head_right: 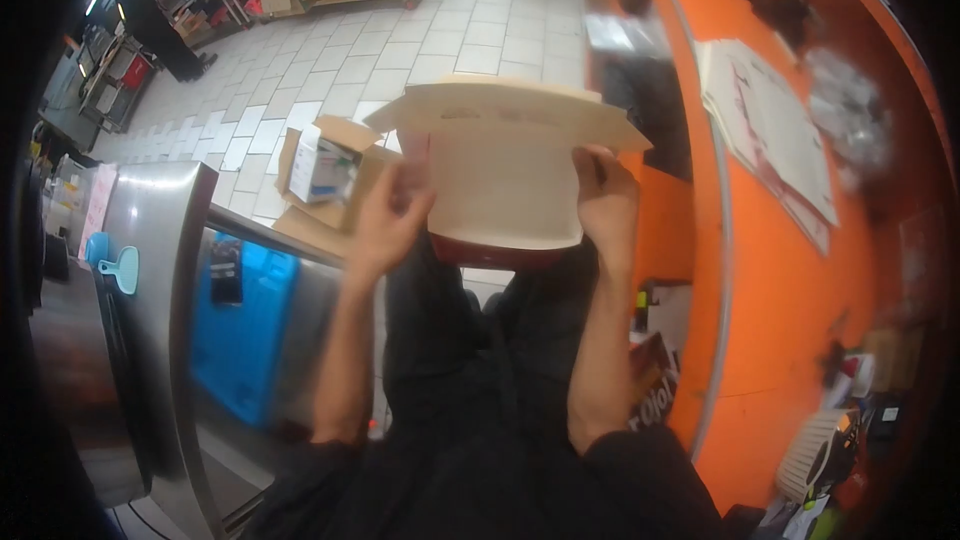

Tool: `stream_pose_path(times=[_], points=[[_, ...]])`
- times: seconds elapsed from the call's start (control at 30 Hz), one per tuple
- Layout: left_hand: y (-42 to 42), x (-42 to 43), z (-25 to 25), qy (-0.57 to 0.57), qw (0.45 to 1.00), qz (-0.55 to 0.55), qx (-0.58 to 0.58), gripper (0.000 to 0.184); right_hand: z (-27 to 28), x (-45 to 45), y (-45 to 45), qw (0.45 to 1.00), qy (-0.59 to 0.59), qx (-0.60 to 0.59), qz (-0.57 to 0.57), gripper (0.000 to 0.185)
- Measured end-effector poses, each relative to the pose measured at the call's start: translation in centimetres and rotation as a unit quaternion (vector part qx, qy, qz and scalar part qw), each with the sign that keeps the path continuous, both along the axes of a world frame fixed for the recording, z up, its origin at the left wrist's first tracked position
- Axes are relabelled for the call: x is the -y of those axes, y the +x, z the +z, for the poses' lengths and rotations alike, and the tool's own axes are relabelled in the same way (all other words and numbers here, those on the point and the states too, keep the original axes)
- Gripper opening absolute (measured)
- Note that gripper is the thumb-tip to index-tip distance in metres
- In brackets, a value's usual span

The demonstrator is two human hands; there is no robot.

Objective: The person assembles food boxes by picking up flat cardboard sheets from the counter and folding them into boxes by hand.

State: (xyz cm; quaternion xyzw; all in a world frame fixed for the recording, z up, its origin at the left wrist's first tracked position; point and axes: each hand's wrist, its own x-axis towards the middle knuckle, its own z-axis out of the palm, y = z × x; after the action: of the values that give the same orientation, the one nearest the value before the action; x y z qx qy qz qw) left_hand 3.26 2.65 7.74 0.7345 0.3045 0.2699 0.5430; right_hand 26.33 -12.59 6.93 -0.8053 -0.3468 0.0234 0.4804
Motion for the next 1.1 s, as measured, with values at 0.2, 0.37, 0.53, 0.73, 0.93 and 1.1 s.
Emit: stream_pose_path(times=[0.2, 0.37, 0.53, 0.73, 0.93, 1.1], points=[[0.4, -0.5, -2.1, 0.009, 0.996, 0.007, 0.091, 0.041, -0.9, 0.1, 2.3, 0.99, -0.091, -0.105, 0.009, 0.038], [1.0, -1.8, -3.1, 0.016, 0.989, 0.104, 0.101, 0.041, -4.1, -0.1, 3.4, 0.988, -0.142, 0.055, -0.035, 0.032], [2.7, -6.9, -5.5, 0.074, 0.972, 0.191, 0.114, 0.043, 1.8, -0.3, -2.6, 0.958, -0.238, 0.142, -0.071, 0.03], [3.7, -6.5, -2.6, -0.064, 0.989, 0.016, 0.129, 0.037, 4.9, -7.0, -8.6, 0.991, -0.135, 0.025, 0.005, 0.035], [4.1, -6.4, -3.8, -0.044, 0.979, 0.053, 0.191, 0.021, 2.0, -10.9, -10.3, 0.975, -0.115, 0.19, -0.029, 0.034], [4.6, -6.5, -4.7, -0.052, 0.975, 0.057, 0.207, 0.015, 4.1, -9.8, -10.1, 0.98, -0.074, 0.172, -0.063, 0.029]])
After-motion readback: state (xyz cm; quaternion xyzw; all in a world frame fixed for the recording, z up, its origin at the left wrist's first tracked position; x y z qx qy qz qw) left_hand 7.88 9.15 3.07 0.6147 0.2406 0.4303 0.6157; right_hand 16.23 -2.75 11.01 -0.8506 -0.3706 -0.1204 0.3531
